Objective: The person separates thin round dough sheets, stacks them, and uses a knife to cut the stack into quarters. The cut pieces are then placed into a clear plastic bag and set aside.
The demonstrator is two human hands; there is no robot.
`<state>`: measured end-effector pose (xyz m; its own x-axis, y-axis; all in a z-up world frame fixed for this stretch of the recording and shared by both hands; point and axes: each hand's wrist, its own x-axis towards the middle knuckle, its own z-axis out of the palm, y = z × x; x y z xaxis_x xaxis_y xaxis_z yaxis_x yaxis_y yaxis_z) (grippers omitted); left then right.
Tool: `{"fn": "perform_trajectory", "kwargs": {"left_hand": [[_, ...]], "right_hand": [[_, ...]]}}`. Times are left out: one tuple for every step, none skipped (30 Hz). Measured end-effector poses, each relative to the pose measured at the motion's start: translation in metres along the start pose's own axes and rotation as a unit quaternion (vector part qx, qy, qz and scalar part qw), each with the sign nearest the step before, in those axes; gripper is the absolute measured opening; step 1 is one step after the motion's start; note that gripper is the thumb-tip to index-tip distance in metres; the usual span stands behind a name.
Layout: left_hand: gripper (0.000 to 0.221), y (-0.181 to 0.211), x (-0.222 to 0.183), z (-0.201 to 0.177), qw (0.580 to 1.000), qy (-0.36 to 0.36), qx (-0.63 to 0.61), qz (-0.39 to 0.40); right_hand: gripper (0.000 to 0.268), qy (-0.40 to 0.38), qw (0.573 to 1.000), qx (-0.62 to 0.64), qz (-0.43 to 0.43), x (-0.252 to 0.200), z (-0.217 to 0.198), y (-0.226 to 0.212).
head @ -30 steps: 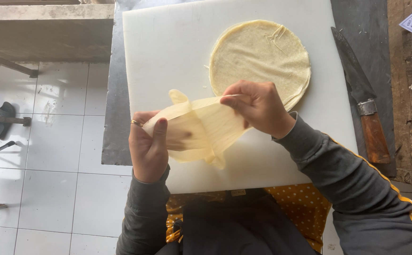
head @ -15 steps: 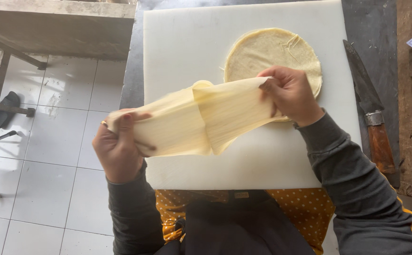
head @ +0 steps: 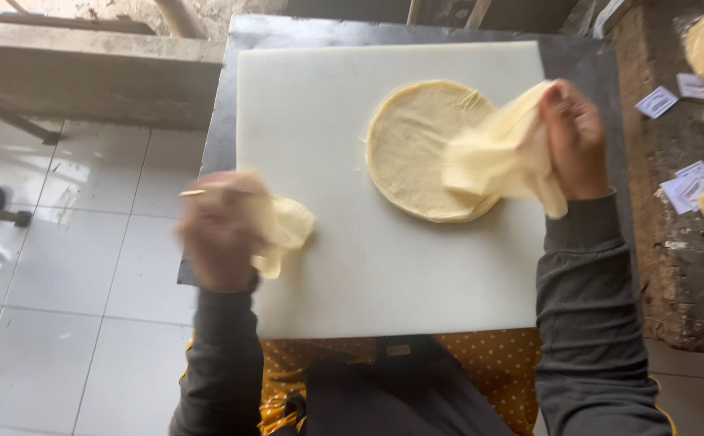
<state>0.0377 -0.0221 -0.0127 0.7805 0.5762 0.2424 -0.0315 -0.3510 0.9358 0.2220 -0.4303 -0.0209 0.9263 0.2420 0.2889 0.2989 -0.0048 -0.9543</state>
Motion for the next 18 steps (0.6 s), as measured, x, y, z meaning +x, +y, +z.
{"fn": "perform_trajectory", "kwargs": {"left_hand": [[0.023,0.005,-0.001,0.014,0.994,-0.09,0.052,0.021],[0.031,0.011,-0.003,0.028,0.978,-0.177,0.104,0.043],[0.05,0.016,-0.006,0.038,0.959,-0.246,0.11,0.092],[0.071,0.021,-0.009,0.046,0.932,-0.313,0.115,0.14],[0.072,0.026,-0.011,0.05,0.921,-0.317,0.142,0.175],[0.073,0.032,-0.012,0.054,0.908,-0.32,0.169,0.21],[0.075,0.039,-0.014,0.056,0.893,-0.323,0.197,0.243],[0.079,0.046,-0.013,0.06,0.892,-0.323,0.165,0.269],[0.082,0.053,-0.012,0.065,0.89,-0.325,0.133,0.291],[0.086,0.06,-0.012,0.07,0.886,-0.327,0.1,0.313],[0.09,0.067,-0.012,0.077,0.882,-0.341,0.04,0.323],[0.095,0.075,-0.013,0.085,0.874,-0.353,-0.021,0.333],[0.099,0.081,-0.011,0.093,0.862,-0.364,-0.083,0.342],[0.086,0.085,-0.008,0.1,0.862,-0.401,-0.105,0.292],[0.072,0.089,-0.006,0.107,0.857,-0.437,-0.127,0.241],[0.058,0.091,-0.003,0.112,0.849,-0.471,-0.148,0.189],[0.05,0.092,-0.001,0.112,0.852,-0.476,-0.126,0.174],[0.041,0.092,0.002,0.111,0.855,-0.482,-0.104,0.16]], "right_hand": [[0.04,-0.015,1.0,-0.005,0.013,-0.001,-0.001,-0.002],[0.041,-0.033,0.998,-0.034,0.027,-0.001,0.0,-0.006],[0.043,-0.051,0.996,-0.062,0.042,-0.002,0.003,-0.009],[0.044,-0.069,0.992,-0.089,0.056,-0.004,0.006,-0.015],[0.042,-0.1,0.99,-0.072,0.07,-0.006,0.009,-0.022],[0.041,-0.13,0.986,-0.055,0.084,-0.008,0.013,-0.029],[0.041,-0.161,0.981,-0.037,0.099,-0.011,0.018,-0.038],[0.039,-0.174,0.979,-0.038,0.103,-0.014,0.022,-0.047],[0.038,-0.188,0.975,-0.037,0.111,-0.019,0.026,-0.055],[0.037,-0.201,0.972,-0.036,0.119,-0.024,0.031,-0.063],[0.036,-0.227,0.969,-0.055,0.077,-0.027,0.033,-0.072],[0.036,-0.252,0.964,-0.074,0.035,-0.03,0.035,-0.08],[0.036,-0.275,0.957,-0.094,-0.008,-0.031,0.037,-0.087],[0.032,-0.281,0.953,-0.115,0.009,-0.032,0.038,-0.094],[0.029,-0.286,0.948,-0.136,0.026,-0.033,0.037,-0.101],[0.026,-0.29,0.943,-0.157,0.043,-0.034,0.036,-0.106],[0.023,-0.272,0.942,-0.197,0.014,-0.036,0.035,-0.111],[0.021,-0.253,0.938,-0.235,-0.015,-0.038,0.033,-0.115]]}}
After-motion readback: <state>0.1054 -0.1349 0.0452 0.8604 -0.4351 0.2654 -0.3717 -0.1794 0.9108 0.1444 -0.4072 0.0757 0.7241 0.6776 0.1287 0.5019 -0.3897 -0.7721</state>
